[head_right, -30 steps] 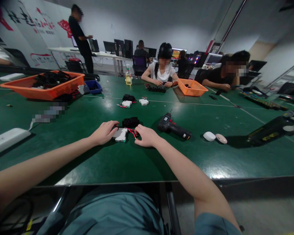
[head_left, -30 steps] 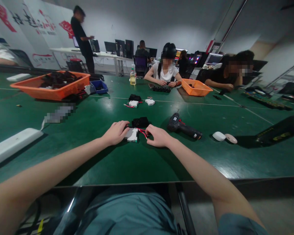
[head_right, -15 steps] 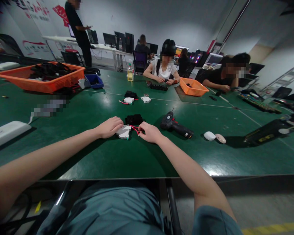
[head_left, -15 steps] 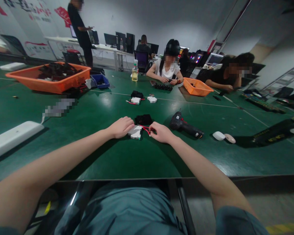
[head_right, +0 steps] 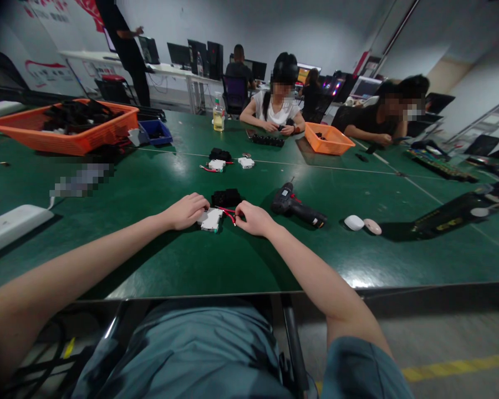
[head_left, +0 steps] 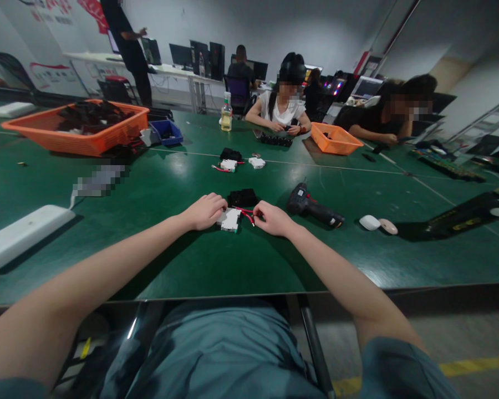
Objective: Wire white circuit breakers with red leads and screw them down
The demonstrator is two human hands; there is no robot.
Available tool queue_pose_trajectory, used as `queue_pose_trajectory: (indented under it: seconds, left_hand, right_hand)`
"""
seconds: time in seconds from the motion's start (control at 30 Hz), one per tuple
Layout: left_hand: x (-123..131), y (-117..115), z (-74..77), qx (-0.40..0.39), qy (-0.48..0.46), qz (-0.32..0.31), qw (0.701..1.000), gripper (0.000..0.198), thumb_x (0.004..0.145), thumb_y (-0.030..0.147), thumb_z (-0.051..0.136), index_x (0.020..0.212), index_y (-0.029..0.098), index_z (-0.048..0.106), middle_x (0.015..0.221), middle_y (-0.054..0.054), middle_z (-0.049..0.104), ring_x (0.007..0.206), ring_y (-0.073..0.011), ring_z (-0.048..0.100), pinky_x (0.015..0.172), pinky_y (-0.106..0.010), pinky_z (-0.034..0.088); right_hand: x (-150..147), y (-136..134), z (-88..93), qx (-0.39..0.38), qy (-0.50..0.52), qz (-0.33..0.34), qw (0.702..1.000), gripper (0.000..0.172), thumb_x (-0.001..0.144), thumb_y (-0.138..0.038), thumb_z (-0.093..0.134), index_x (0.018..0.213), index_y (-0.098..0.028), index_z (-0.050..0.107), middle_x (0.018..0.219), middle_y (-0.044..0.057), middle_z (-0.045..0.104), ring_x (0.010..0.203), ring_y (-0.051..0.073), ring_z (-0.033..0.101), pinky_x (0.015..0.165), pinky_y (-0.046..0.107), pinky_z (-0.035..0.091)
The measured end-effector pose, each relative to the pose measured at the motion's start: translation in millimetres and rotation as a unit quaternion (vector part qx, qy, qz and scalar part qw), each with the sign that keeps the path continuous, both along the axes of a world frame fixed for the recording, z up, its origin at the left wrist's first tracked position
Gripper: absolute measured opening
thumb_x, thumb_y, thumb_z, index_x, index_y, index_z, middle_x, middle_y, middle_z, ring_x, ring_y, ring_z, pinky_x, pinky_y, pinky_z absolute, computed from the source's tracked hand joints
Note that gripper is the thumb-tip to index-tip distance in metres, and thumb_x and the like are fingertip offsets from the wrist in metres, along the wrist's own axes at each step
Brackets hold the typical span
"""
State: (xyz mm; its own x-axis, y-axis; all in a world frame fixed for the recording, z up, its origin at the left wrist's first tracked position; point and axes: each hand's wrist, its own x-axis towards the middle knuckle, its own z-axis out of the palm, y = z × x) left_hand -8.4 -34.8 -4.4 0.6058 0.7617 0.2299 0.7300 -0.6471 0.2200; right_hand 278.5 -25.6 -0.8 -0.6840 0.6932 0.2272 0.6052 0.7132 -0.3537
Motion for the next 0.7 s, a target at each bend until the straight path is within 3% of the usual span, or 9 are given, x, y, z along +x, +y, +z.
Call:
queue_pose_trajectory:
  seconds: [0.3, 0.7]
  left_hand:
    - [2.2, -1.0, -1.6, 0.031, 0.02, 0.019, 0.999, 0.027, 0.094, 0.028, 0.036, 0.099, 0.021, 0.061, 0.095, -0.009, 0.062, 0.093, -0.0256, 0.054, 0.085, -0.041, 0.043]
    - [4.7, -3.1, 1.5, 0.029, 0.003, 0.027, 0.999, 0.034, 0.099, 0.037, 0.032, 0.101, 0.02, 0.062, 0.096, -0.01, 0.066, 0.094, -0.0248, 0.058, 0.086, -0.041, 0.046]
  right_hand:
    - [-0.3, -1.5, 1.9, 0.047, 0.028, -0.03, 0.998, 0.018, 0.101, -0.029, 0.042, 0.099, -0.018, 0.056, 0.096, 0.005, 0.059, 0.071, 0.013, 0.052, 0.064, 0.026, 0.035]
    - [-0.7, -2.8, 0.1, 0.062, 0.018, -0.035, 0.997, 0.021, 0.1, -0.035, 0.047, 0.096, -0.019, 0.06, 0.096, 0.005, 0.061, 0.076, 0.015, 0.056, 0.067, 0.027, 0.039]
